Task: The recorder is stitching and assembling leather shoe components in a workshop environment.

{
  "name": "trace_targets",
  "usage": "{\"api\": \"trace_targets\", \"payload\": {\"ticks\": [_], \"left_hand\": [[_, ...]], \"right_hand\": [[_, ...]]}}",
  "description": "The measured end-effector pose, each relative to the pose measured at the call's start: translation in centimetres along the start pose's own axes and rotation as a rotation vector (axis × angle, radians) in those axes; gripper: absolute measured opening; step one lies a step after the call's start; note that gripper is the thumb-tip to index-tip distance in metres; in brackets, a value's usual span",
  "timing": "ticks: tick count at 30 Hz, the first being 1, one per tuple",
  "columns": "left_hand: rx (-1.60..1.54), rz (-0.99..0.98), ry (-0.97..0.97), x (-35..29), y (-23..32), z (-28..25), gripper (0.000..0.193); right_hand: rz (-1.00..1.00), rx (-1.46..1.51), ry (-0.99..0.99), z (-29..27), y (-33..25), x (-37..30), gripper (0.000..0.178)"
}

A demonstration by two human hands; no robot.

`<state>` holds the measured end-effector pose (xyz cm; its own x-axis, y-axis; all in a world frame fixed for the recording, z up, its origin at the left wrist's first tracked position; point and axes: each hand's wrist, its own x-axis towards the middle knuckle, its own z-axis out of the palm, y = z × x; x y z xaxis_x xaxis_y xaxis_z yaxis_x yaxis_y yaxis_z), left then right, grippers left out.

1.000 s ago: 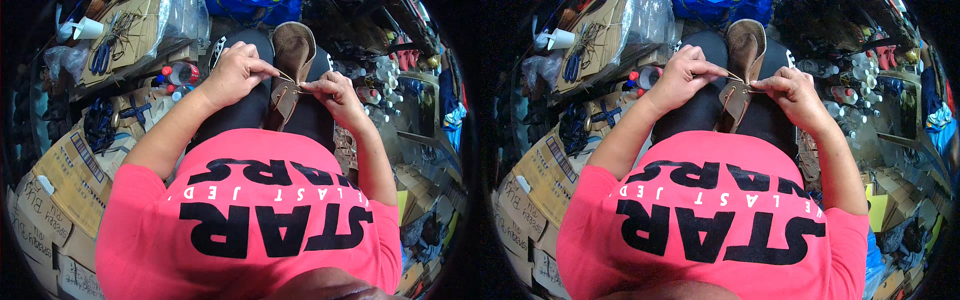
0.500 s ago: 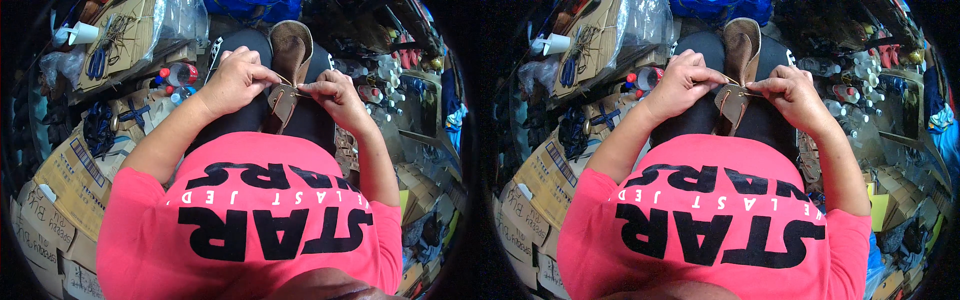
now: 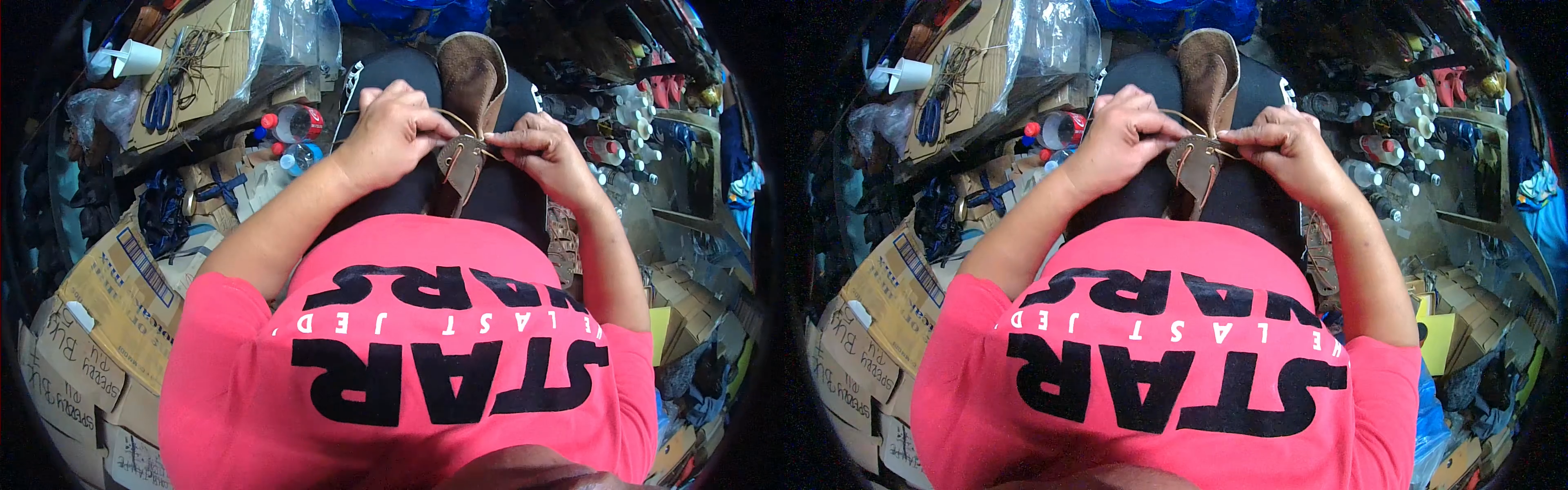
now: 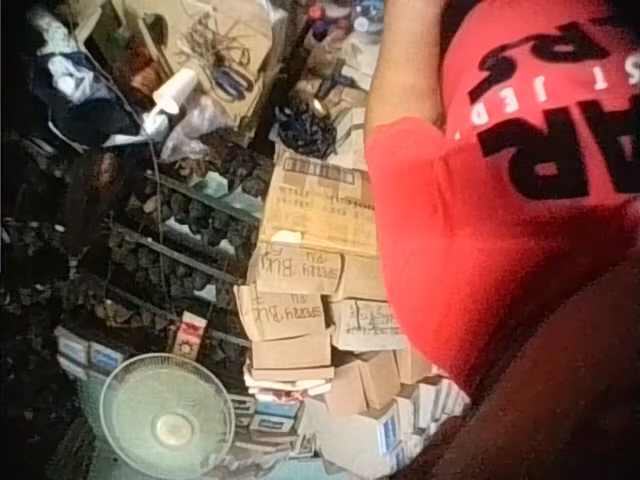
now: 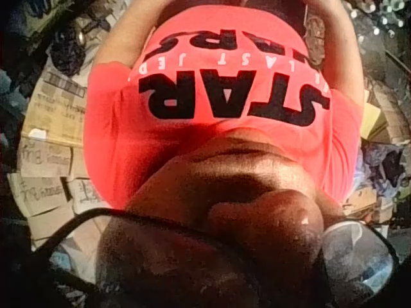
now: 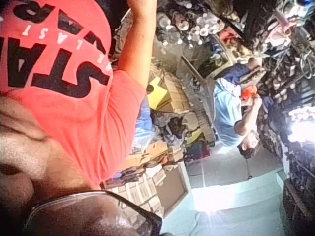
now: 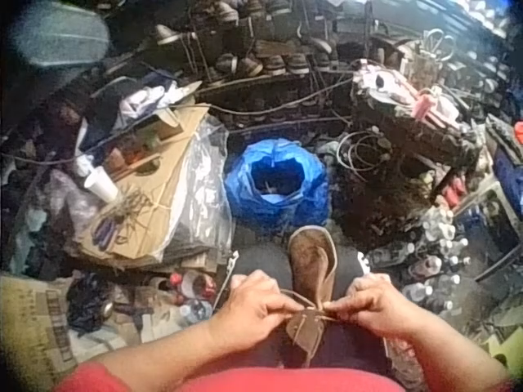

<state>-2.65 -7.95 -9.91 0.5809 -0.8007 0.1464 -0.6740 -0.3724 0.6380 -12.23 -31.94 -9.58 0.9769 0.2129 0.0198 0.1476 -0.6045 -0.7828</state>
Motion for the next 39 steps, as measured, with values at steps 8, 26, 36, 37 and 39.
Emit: {"api": "trace_targets", "payload": {"ticks": [8,26,36,37,39], "left_hand": [[0.05,0.125,-0.111,2.1,-0.8,-0.5,0.017],[0.097,-0.056,0.026,-1.7,1.4,-1.3,0.015],[0.197,-0.097,0.118,-1.7,1.1,-1.5,0.009],[0.167,-0.087,0.128,-1.4,0.9,-1.3,0.009],[0.134,-0.078,0.134,-0.9,0.4,-1.0,0.01]], "right_hand": [[0.124,0.208,-0.077,-0.3,0.1,1.1,0.031],[0.026,-0.42,0.061,0.4,-2.9,-0.7,0.025],[-0.042,-0.442,0.185,2.7,-3.8,-1.9,0.029],[-0.02,-0.384,0.188,2.7,-3.6,-1.8,0.03],[-0.008,-0.35,0.161,2.1,-3.0,-1.6,0.029]]}}
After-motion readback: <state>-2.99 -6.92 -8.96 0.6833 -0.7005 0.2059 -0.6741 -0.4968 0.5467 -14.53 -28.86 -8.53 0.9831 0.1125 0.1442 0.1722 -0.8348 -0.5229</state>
